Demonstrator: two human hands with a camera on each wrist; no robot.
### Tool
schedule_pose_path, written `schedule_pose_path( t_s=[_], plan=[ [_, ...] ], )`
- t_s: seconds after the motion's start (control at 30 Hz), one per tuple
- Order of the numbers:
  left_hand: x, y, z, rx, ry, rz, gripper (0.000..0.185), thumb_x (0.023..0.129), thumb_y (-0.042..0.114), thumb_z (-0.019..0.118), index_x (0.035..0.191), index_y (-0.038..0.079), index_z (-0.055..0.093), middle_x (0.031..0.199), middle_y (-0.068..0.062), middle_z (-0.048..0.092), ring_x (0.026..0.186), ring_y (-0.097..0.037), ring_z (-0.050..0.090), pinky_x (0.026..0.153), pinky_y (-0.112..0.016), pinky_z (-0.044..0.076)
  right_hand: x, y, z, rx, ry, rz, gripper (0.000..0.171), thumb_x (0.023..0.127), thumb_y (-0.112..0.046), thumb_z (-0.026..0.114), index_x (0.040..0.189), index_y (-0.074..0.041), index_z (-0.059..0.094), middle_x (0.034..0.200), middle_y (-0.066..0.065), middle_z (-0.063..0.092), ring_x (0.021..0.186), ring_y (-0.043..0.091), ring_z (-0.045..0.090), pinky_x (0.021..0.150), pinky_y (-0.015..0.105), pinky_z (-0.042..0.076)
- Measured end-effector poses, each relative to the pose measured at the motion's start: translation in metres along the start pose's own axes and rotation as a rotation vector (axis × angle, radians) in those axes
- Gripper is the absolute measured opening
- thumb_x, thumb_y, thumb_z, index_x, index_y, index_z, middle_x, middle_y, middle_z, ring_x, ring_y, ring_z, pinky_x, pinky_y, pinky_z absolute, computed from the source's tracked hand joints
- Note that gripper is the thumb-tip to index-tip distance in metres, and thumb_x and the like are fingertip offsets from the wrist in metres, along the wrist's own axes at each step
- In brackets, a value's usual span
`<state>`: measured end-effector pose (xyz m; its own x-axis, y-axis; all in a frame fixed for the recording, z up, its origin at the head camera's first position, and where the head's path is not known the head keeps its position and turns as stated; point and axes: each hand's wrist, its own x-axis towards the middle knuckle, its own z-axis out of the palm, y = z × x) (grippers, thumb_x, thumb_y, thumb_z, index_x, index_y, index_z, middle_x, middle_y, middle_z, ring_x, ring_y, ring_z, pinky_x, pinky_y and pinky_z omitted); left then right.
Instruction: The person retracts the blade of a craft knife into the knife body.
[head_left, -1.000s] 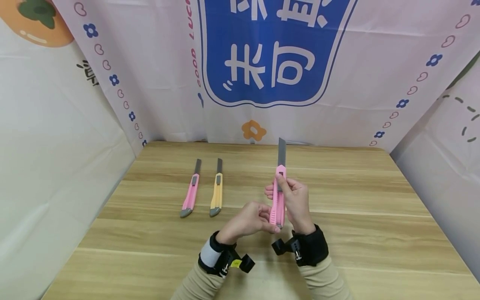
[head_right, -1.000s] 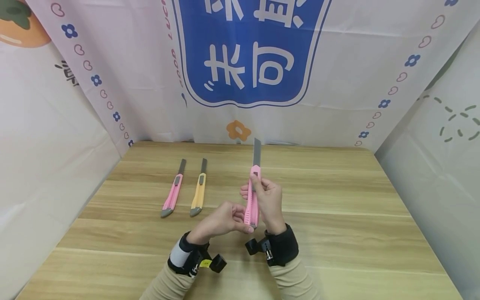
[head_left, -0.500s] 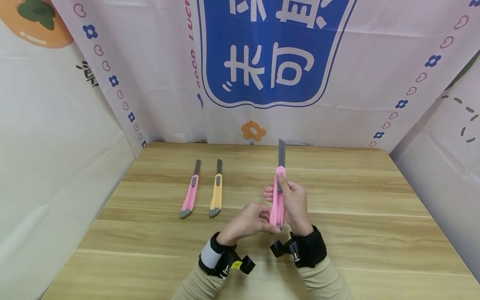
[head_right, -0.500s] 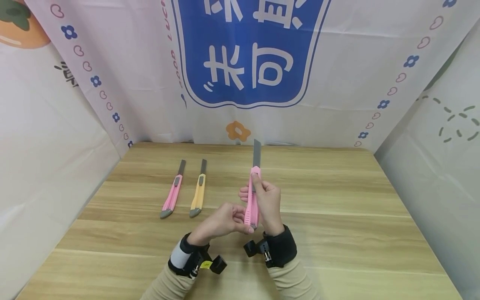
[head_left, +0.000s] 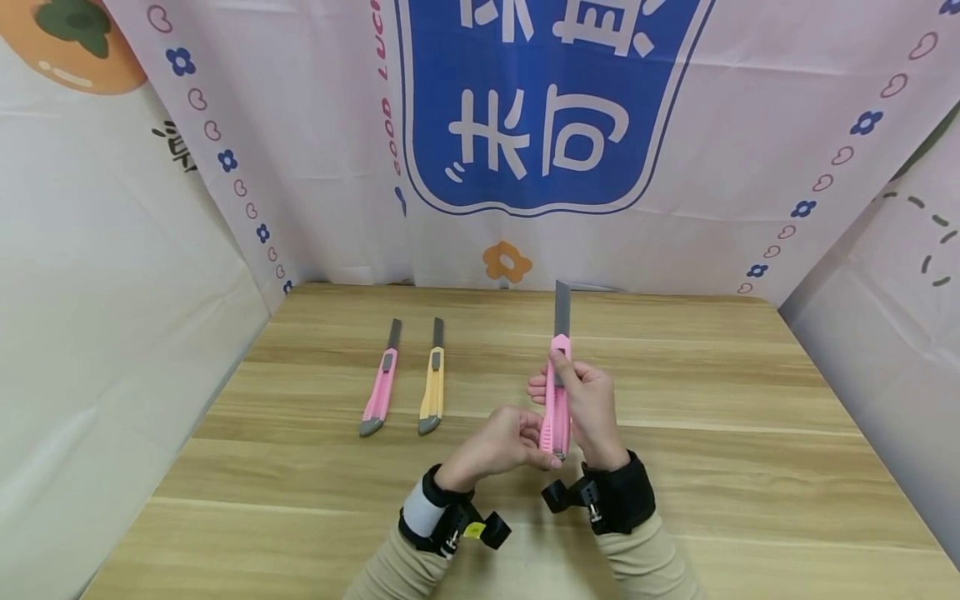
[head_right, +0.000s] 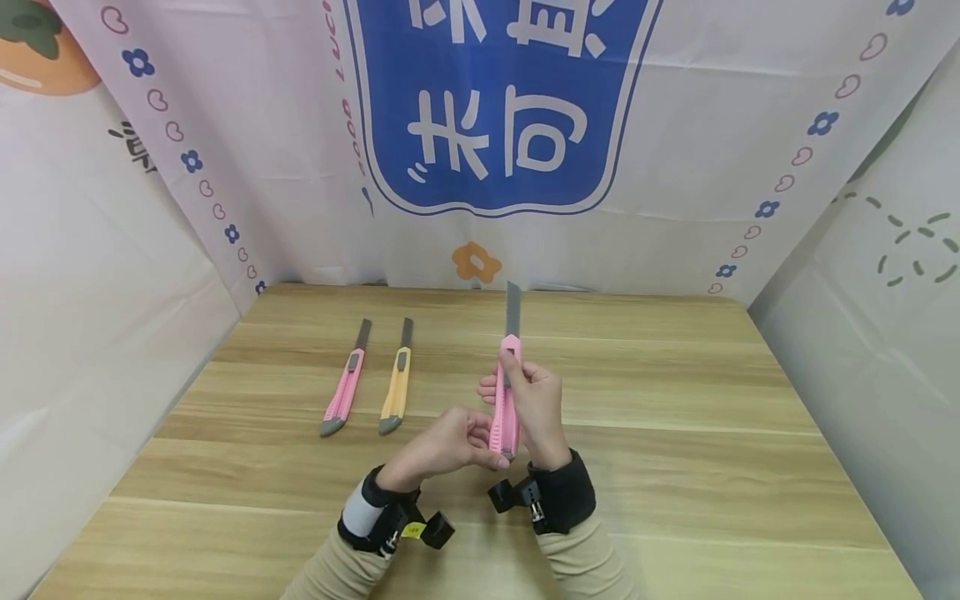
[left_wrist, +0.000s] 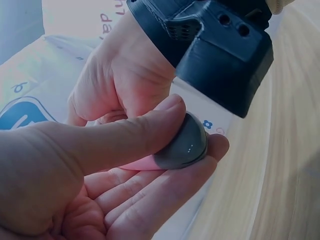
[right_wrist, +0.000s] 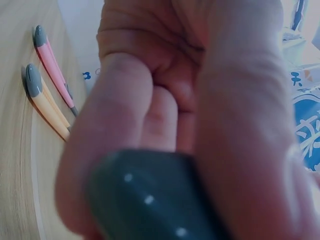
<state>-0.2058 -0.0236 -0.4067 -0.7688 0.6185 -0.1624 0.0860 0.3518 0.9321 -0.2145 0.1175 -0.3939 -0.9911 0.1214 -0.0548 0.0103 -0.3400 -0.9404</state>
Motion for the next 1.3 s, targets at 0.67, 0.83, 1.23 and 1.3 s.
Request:
schedule_pose_path(
  t_s=[0.67,0.83,1.23,1.3],
  plan=[
    [-0.0008,0.0009,-0.0026,0.009,0.006,-0.012,0.020,0.079,0.008,0.078,0.093,-0.003,0.068,0.086,-0.021,0.073,0.063,-0.002,0.057,0.057,-0.014,0.044,-0.0003,-0.0020,-0.0010,-0.051,-0.025,0.009,0.028,0.097,-0.025,0.058,0.093,0.002,0.065,0.069,-0.002,0.074,0.068,0.012,0.074,0.069,0.030,0.062],
    [-0.0008,0.0018,-0.0025,0.011,0.019,-0.013,0.021,0.079,0.008,0.078,0.095,-0.002,0.069,0.086,-0.020,0.073,0.063,-0.003,0.057,0.057,-0.014,0.045,0.0000,-0.0014,-0.0002,-0.042,-0.002,0.042,0.033,0.097,-0.029,0.057,0.094,0.003,0.064,0.069,-0.001,0.074,0.069,0.013,0.074,0.070,0.030,0.062],
    [-0.0004,0.0008,-0.0016,0.009,0.010,-0.003,0.021,0.078,0.007,0.078,0.094,-0.003,0.069,0.087,-0.021,0.074,0.064,-0.002,0.059,0.058,-0.014,0.046,0.0009,0.0005,-0.0012,-0.032,-0.001,0.034,0.032,0.095,-0.029,0.060,0.084,0.001,0.065,0.066,0.001,0.073,0.065,0.016,0.074,0.066,0.033,0.063],
    [-0.0002,0.0007,-0.0016,0.008,0.007,0.001,0.021,0.078,0.007,0.078,0.094,-0.003,0.069,0.087,-0.021,0.073,0.063,-0.002,0.059,0.058,-0.014,0.046,0.0009,0.0000,-0.0017,-0.042,-0.009,0.035,0.030,0.096,-0.028,0.060,0.084,0.000,0.065,0.067,0.001,0.074,0.065,0.015,0.073,0.066,0.033,0.062]
  ],
)
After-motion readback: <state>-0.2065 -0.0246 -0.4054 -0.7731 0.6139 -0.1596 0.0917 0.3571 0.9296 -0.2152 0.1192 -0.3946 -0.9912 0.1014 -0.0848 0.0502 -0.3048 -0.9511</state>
